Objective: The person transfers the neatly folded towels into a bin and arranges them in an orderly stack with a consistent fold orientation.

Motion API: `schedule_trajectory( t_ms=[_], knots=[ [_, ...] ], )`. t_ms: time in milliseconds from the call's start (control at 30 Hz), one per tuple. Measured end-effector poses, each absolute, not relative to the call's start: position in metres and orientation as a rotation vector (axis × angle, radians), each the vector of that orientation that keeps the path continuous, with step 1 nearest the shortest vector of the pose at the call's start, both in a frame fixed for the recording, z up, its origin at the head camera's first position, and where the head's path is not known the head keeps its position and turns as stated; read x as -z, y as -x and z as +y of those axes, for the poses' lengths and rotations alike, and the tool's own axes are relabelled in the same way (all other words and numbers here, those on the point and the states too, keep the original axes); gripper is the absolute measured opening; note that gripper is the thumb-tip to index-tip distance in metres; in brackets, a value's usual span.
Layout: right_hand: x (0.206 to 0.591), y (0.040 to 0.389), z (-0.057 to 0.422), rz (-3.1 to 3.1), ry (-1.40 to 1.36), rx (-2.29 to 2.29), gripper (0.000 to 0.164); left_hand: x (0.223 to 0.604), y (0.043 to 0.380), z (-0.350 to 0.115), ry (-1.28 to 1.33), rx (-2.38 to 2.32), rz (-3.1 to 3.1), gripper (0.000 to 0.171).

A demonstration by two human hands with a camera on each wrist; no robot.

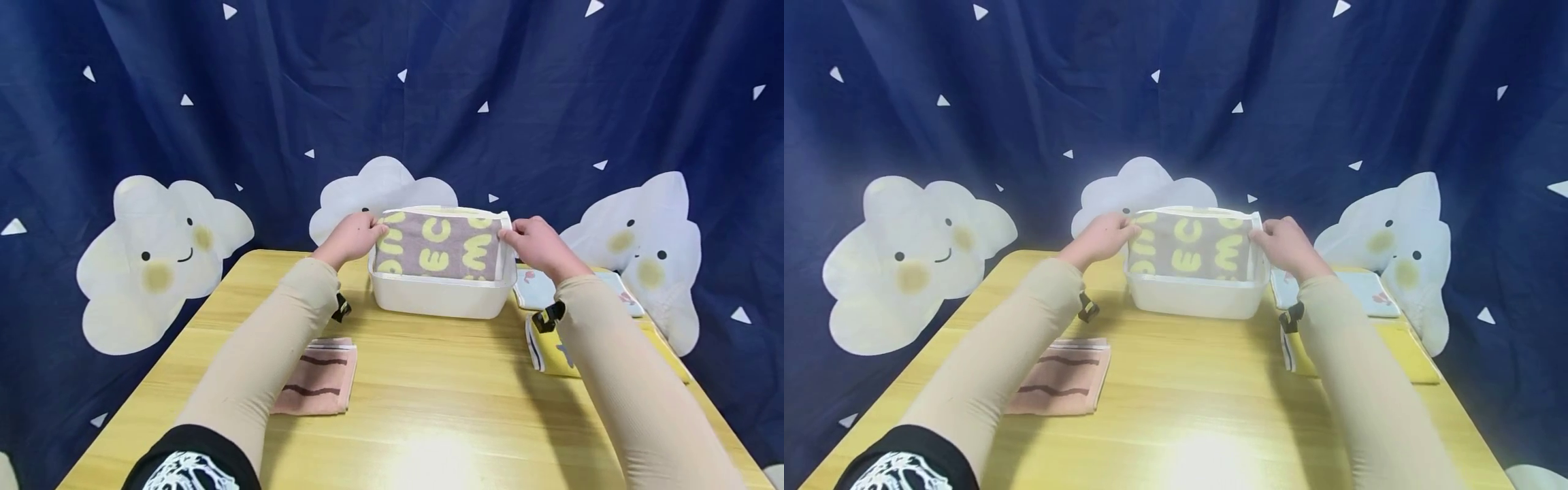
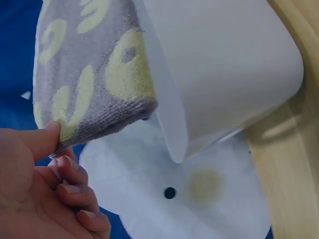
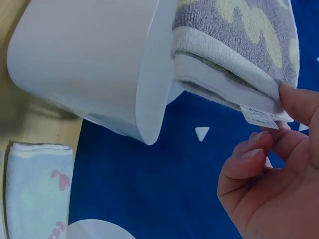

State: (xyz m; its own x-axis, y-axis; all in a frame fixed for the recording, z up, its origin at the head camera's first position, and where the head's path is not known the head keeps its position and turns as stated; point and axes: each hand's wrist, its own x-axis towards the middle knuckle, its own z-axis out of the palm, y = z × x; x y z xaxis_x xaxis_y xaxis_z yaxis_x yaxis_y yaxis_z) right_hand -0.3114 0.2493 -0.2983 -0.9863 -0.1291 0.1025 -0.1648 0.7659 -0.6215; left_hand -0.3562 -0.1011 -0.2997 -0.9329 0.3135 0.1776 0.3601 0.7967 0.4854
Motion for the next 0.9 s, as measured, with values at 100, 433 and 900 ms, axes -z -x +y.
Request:
schedule_trajectory(
  t_ms=[100,433,900],
  knots=[
    [0.302,0.322,0.249,-2.908,-0.192,-1.052,0.041,0.303,0.364,-0.099,0.498,0.818,-2.902,0.036],
    [0.33,0.341,0.253,-3.011,-0.088,-1.044,0.04,0.332,0.38,-0.091,0.374,0.893,-3.002,0.034],
    [0.349,0.336,0.249,-3.045,-0.033,-0.946,0.036,0.353,0.369,-0.08,0.243,0.814,-3.084,0.035]
  ],
)
